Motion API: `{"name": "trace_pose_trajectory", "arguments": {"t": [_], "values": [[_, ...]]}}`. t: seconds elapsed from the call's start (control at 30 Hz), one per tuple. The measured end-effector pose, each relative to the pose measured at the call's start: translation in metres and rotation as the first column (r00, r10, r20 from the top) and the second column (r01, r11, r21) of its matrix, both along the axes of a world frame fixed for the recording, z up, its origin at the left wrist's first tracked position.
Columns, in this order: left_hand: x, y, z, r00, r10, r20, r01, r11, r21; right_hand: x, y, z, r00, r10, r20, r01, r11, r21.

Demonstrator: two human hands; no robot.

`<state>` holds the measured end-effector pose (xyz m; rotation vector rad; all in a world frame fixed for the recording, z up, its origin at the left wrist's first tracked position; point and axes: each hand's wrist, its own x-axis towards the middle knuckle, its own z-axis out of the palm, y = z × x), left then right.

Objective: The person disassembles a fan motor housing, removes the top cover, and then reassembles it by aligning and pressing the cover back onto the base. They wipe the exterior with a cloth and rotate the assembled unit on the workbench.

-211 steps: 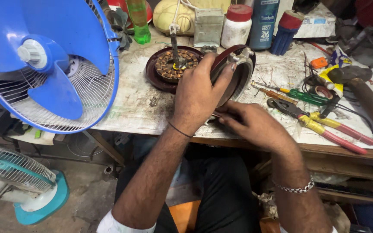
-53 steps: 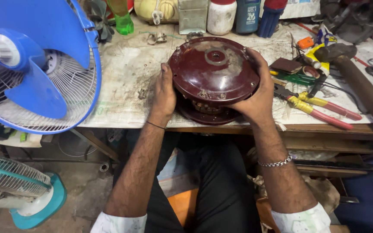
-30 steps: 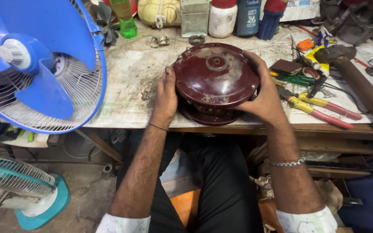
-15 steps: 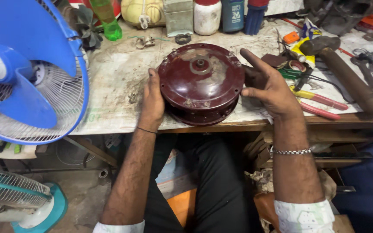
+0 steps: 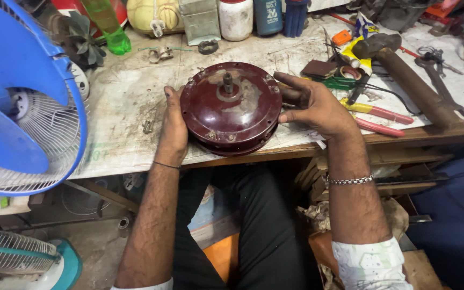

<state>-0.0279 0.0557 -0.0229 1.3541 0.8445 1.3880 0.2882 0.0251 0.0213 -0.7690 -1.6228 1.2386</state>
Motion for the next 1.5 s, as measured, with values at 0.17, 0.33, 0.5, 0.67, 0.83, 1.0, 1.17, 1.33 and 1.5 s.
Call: {"name": "trace_pose_trajectory", "arguments": {"t": [0.17, 0.33, 0.5, 0.67, 0.83, 1.0, 1.17, 1.33, 1.5], "values": [[-0.001, 0.000, 0.000, 1.000, 0.000, 0.018, 0.000, 1.000, -0.002, -0.001, -0.004, 0.005, 0.976, -0.116, 0.182, 0.112, 0.993, 0.034], [-0.002, 0.003, -0.001, 0.999, 0.040, 0.007, -0.039, 0.997, -0.071, -0.002, -0.009, 0.009, 0.974, -0.137, 0.183, 0.143, 0.990, -0.019], [-0.003, 0.005, -0.001, 0.989, 0.133, -0.060, -0.138, 0.988, -0.072, -0.002, -0.008, 0.009, 0.966, -0.130, 0.224, 0.122, 0.991, 0.049], [-0.003, 0.005, -0.001, 0.988, 0.132, -0.079, -0.138, 0.988, -0.075, -0.001, -0.007, 0.010, 0.960, -0.138, 0.246, 0.126, 0.990, 0.062], [-0.003, 0.004, -0.001, 0.985, 0.135, -0.106, -0.142, 0.988, -0.059, -0.003, -0.009, 0.011, 0.950, -0.154, 0.272, 0.146, 0.988, 0.050], [-0.003, 0.004, -0.002, 0.987, 0.128, -0.098, -0.131, 0.991, -0.025, -0.004, -0.009, 0.011, 0.952, -0.152, 0.265, 0.136, 0.988, 0.077], [-0.004, 0.006, -0.004, 0.988, 0.108, -0.112, -0.107, 0.994, 0.010, -0.003, -0.009, 0.013, 0.917, -0.205, 0.342, 0.171, 0.977, 0.128], [-0.004, 0.004, -0.002, 0.988, 0.096, -0.121, -0.096, 0.995, 0.006, -0.005, -0.011, 0.016, 0.901, -0.222, 0.372, 0.174, 0.972, 0.161], [-0.004, 0.000, 0.002, 0.980, 0.115, -0.161, -0.115, 0.993, 0.009, -0.008, -0.014, 0.020, 0.874, -0.255, 0.414, 0.192, 0.963, 0.187]]}}
